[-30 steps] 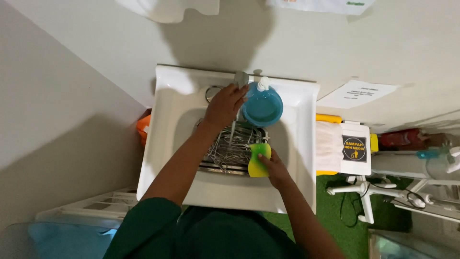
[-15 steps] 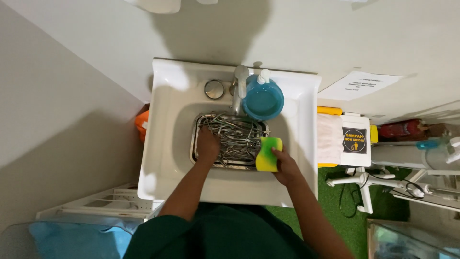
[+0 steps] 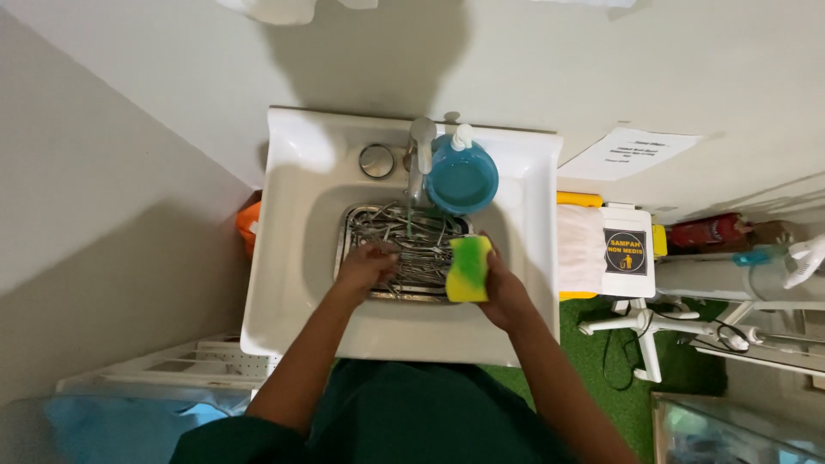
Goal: The person scrubs a tray of metal surgical instruments with a sponge and soap in a sink. They rinse the instruments under running water and place them back into the tray.
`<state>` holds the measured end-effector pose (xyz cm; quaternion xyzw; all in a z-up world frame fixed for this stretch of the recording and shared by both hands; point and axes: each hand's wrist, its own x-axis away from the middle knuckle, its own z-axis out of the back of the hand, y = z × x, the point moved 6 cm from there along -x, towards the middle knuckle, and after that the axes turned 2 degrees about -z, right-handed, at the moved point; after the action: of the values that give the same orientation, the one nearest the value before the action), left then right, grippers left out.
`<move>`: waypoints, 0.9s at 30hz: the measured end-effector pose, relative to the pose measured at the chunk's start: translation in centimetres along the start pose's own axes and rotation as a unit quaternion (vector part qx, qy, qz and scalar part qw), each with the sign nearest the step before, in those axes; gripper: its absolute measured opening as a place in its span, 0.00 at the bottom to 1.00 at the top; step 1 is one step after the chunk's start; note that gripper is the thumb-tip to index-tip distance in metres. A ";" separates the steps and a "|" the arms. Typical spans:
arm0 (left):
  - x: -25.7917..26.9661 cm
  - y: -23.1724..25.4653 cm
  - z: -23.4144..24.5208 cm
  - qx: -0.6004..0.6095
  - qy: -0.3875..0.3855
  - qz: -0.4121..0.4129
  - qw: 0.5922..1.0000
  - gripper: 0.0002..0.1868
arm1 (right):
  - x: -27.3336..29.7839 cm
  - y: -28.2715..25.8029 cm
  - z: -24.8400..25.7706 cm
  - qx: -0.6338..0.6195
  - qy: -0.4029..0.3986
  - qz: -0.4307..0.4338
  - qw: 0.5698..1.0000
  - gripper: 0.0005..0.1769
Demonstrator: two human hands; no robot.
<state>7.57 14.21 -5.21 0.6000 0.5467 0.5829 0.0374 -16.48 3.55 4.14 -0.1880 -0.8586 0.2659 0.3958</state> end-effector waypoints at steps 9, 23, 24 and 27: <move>7.9 6.9 -10.1 -0.404 0.004 -0.236 0.884 0.10 | 0.4 -2.9 -9.2 0.518 -0.021 0.360 0.776 0.38; 6.2 4.7 -7.6 0.181 -0.316 -0.018 0.931 0.20 | 3.6 -6.4 -13.1 0.797 -0.031 0.387 0.464 0.43; 5.1 3.6 -7.7 0.146 -0.294 -0.023 0.944 0.21 | 3.2 -6.3 -12.9 0.788 -0.007 0.389 0.477 0.46; 5.7 3.6 -9.6 0.176 -0.216 -0.053 0.959 0.23 | 2.5 -4.2 -12.4 0.706 0.021 0.418 0.571 0.47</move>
<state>1.07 11.03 4.08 0.6785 0.6507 0.3314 0.0793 -8.82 5.41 14.94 -0.1924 -0.2157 0.9198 0.2654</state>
